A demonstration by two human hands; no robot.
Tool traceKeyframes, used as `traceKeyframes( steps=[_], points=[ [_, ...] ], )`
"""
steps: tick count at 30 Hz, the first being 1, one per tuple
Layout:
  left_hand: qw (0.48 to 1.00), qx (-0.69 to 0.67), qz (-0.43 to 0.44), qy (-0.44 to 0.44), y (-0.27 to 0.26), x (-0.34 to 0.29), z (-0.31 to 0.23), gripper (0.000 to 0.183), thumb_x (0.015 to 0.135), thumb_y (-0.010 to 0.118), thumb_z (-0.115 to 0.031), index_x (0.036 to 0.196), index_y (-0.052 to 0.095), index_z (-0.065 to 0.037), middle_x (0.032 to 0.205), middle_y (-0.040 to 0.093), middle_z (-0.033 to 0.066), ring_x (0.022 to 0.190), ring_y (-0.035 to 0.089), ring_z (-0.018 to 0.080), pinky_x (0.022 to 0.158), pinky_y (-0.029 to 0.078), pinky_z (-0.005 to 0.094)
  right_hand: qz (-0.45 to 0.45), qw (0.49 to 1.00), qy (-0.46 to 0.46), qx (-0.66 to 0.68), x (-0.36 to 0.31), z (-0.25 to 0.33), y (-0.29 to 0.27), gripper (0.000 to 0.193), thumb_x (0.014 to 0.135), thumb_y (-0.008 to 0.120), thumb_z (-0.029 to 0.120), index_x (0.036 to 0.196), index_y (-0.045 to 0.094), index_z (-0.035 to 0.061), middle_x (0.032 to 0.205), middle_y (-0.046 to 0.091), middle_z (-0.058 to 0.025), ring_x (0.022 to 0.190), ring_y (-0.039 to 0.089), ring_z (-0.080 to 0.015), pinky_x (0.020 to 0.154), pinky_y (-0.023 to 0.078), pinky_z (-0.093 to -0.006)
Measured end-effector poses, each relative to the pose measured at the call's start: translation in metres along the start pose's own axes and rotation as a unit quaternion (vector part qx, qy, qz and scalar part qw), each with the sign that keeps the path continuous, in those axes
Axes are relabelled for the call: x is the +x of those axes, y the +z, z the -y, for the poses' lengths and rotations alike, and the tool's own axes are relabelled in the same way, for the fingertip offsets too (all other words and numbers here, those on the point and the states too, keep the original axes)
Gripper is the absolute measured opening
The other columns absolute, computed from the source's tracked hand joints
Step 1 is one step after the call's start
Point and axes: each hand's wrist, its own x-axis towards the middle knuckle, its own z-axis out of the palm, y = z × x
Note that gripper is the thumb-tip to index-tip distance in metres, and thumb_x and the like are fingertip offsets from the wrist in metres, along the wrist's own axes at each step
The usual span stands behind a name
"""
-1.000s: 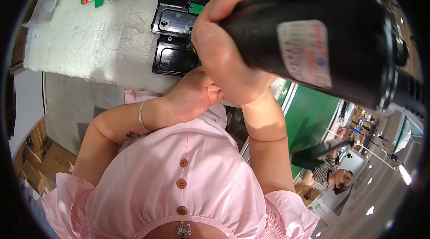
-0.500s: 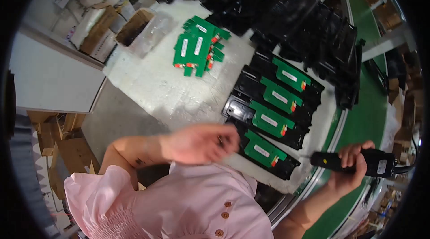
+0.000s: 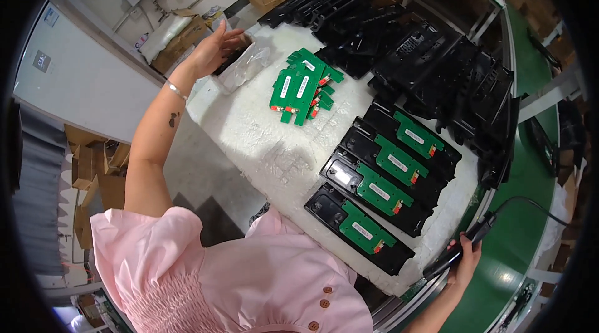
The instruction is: Use an electric screwdriver to fasten circuit boards and components onto plastic housings on a manufacturing assembly line.
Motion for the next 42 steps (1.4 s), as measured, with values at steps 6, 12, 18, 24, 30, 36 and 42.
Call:
traceKeyframes(
  steps=[6,12,18,24,30,36,42],
  points=[
    [0.998,-0.05,0.018,0.044,-0.003,-0.001,0.001,0.055,0.087,0.031,-0.054,0.127,0.04,-0.016,0.124,0.041,0.0108,0.118,0.033,0.0198,0.101,0.021,0.0344,-0.013,0.988,-0.113,-0.107,-0.001,-0.028,-0.005,0.06,0.071,0.062,0.007,0.124,0.034,-0.0004,0.095,0.052,-0.0083,0.082,0.052,-0.0146,0.072,0.043,-0.0256],
    [0.921,0.245,-0.037,0.3,0.123,-0.078,0.0,0.025,0.086,0.05,-0.021,0.097,0.055,0.0,0.092,0.059,0.0057,0.082,0.052,0.0125,0.077,0.041,0.0252,-0.105,0.891,-0.257,-0.358,-0.014,-0.04,0.01,0.07,0.065,0.06,0.009,0.127,0.029,-0.0019,0.115,0.042,-0.0183,0.102,0.044,-0.028,0.086,0.038,-0.0336],
    [0.592,0.368,0.409,0.589,0.251,-0.177,0.035,0.057,0.056,0.075,-0.031,0.101,0.053,-0.002,0.103,0.055,0.016,0.094,0.052,0.0346,0.082,0.04,0.0421,-0.112,0.866,-0.275,-0.403,-0.025,-0.029,0.014,0.065,0.066,0.065,0.017,0.12,0.034,-0.0034,0.113,0.038,-0.0231,0.107,0.038,-0.0377,0.093,0.032,-0.0404],
    [0.618,0.44,0.506,0.411,0.261,-0.176,0.046,0.052,0.07,0.062,-0.026,0.117,0.048,-0.01,0.119,0.043,0.0177,0.104,0.041,0.037,0.09,0.032,0.0439,-0.026,0.863,-0.353,-0.361,-0.083,-0.003,0.02,0.052,0.067,0.063,0.014,0.115,0.044,0.0023,0.113,0.041,-0.0167,0.105,0.041,-0.032,0.091,0.035,-0.0372],
    [0.608,0.389,0.479,0.5,0.254,-0.166,0.045,0.049,0.072,0.061,-0.031,0.111,0.051,-0.003,0.101,0.057,0.0162,0.091,0.049,0.036,0.08,0.038,0.0447,0.177,0.786,-0.465,-0.367,-0.098,0.011,0.056,0.055,0.061,0.067,0.019,0.109,0.046,0.0007,0.102,0.048,-0.0135,0.101,0.045,-0.0281,0.084,0.036,-0.0373],
    [0.6,0.452,0.427,0.503,0.257,-0.169,0.01,0.028,0.081,0.054,-0.023,0.099,0.057,-0.002,0.091,0.059,0.0148,0.085,0.051,0.0337,0.073,0.041,0.0424,0.207,0.74,-0.504,-0.393,-0.064,0.005,0.085,0.056,0.061,0.066,0.02,0.109,0.045,-0.0004,0.103,0.047,-0.0142,0.102,0.044,-0.0291,0.086,0.034,-0.0397],
    [0.677,0.425,0.335,0.499,0.27,-0.138,0.015,0.032,0.085,0.051,-0.024,0.101,0.055,0.003,0.093,0.056,0.0202,0.085,0.05,0.0366,0.078,0.04,0.0439,0.2,0.742,-0.508,-0.389,-0.045,-0.006,0.104,0.071,0.055,0.07,0.027,0.114,0.042,-0.0022,0.113,0.043,-0.0181,0.108,0.04,-0.0314,0.091,0.031,-0.0426]
  ],
)
